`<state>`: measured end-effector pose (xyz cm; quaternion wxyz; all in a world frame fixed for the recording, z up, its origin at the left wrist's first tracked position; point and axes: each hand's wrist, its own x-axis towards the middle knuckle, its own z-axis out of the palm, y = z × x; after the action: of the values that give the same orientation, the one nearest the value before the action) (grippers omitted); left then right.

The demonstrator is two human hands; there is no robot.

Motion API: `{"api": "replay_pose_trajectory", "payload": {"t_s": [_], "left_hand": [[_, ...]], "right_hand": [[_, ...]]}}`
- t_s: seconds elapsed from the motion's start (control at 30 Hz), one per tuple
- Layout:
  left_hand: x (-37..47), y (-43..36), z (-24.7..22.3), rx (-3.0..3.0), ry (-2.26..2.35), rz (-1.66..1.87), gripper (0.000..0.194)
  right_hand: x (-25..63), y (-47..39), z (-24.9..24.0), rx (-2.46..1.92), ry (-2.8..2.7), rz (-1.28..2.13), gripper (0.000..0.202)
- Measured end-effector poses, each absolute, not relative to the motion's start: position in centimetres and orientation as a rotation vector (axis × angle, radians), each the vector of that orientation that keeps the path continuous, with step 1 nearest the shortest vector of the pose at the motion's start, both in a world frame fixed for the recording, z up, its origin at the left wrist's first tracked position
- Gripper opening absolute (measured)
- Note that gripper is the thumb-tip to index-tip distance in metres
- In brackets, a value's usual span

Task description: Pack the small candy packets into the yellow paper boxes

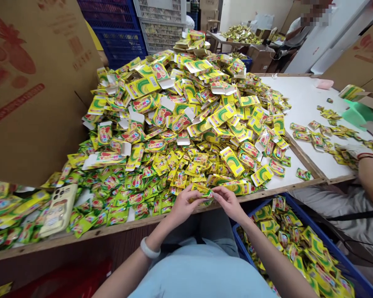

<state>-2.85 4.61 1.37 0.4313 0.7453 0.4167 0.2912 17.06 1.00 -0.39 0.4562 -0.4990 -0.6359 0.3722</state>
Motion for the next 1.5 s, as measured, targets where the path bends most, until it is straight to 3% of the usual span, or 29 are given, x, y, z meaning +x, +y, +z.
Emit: {"api": "replay_pose_trajectory", "payload": {"t_s": [0.3,0.53,0.73,0.9,1.0,1.13,1.33,1.5], "left_hand": [[-1.9,3.6,2.7,1.740,1.111,0.822,0.037],[-2.3,3.4,3.6,1.639,1.023,0.798,0.032],[-2.9,3.0,3.6,1.456,0.956,0.765,0.049],[-2.3,2.2,3.1,1.234,0.910,0.769,0.064],[-1.7,1.8,2.8,1.275,1.037,0.866,0.065],[-1.1,1.4,2.6,1.321,1.077,0.964,0.059],[-0.4,0.0,0.5,1.531,0.990,0.974,0.047],[1.5,0.8,0.7,1.937,0.915,0.933,0.047]], "right_hand": [[16.1,0.7,1.6,-1.347,-1.475,0.641,0.033],[18.0,1.6,3.9,-1.402,-1.433,0.416,0.027],[17.5,2.5,6.0,-1.118,-2.124,0.397,0.028],[16.3,3.3,5.1,-1.067,-2.252,0.308,0.030],[16.0,3.4,4.1,-1.143,-2.060,0.397,0.022],[14.9,2.2,2.5,-1.253,-1.513,0.731,0.038],[13.7,-1.6,0.9,-1.186,-1.241,1.242,0.051],[17.0,-3.6,0.3,-1.246,-0.973,1.251,0.034]]}}
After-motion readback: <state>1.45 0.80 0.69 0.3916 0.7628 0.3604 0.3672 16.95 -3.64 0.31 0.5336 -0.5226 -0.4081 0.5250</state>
